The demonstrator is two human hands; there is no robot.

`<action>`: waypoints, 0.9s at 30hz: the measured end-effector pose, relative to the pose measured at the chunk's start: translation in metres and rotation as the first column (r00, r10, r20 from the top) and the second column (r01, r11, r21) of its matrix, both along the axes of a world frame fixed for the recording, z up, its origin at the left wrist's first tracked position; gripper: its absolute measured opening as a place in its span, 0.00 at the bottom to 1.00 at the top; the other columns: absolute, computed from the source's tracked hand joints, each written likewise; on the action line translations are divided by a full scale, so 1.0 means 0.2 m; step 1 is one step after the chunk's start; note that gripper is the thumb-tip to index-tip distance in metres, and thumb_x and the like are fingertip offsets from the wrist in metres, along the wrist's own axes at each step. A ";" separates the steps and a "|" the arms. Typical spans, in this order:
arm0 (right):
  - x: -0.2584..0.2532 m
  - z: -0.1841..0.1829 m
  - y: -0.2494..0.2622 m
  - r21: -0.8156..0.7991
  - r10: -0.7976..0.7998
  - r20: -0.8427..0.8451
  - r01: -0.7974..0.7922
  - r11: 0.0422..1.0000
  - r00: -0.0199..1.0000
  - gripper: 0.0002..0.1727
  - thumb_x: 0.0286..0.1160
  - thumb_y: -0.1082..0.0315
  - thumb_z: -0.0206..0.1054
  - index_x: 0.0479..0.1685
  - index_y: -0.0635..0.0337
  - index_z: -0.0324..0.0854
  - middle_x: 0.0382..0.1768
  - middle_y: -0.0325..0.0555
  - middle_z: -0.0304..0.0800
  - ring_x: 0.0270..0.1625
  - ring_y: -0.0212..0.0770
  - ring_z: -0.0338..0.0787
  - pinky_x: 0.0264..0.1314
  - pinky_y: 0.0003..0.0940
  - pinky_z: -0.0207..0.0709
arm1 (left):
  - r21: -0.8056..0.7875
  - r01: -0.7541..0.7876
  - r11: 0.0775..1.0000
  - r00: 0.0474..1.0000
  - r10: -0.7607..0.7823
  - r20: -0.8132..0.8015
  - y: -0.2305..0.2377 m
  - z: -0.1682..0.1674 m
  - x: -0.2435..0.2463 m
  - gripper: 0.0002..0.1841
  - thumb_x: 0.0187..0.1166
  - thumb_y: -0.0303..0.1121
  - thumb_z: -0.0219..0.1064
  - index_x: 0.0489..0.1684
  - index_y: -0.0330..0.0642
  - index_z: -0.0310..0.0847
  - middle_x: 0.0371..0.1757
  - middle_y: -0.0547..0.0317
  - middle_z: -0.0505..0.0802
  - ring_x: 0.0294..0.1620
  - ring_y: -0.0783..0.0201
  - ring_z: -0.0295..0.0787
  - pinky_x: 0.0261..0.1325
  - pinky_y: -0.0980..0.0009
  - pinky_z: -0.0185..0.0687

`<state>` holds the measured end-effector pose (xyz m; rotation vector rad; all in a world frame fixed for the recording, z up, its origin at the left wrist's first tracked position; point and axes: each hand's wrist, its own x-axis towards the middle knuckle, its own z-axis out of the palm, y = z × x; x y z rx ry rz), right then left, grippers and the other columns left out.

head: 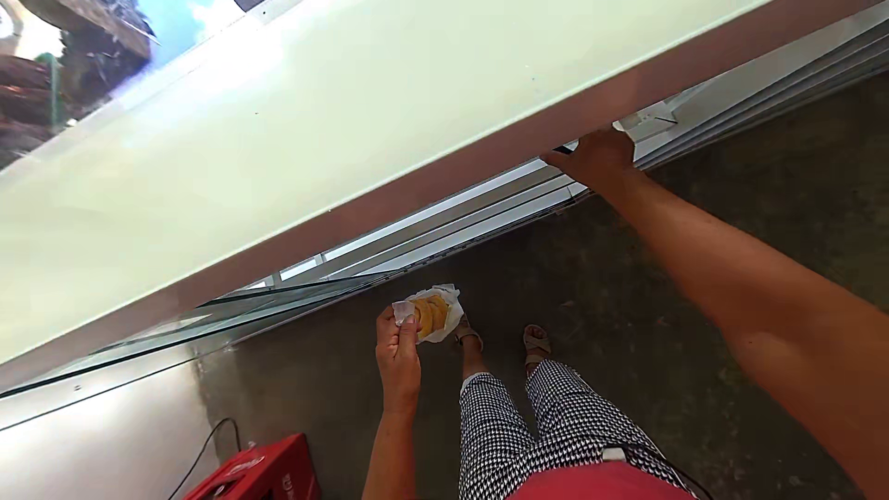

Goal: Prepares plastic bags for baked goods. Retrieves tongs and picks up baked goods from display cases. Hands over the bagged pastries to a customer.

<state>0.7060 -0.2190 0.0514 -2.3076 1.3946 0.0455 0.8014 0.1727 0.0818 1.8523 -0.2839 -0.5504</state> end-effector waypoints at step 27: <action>-0.14 0.38 0.77 0.416 0.648 -0.024 -0.582 0.699 0.761 0.52 0.63 0.52 0.83 0.85 0.72 0.61 0.73 0.73 0.73 0.65 0.71 0.83 0.59 0.63 0.79 | -0.302 -0.035 0.953 0.960 -0.053 -0.276 -0.23 0.22 -0.01 0.18 0.89 0.25 0.46 0.34 0.41 0.85 0.33 0.63 0.94 0.36 0.70 0.92 0.47 0.72 0.90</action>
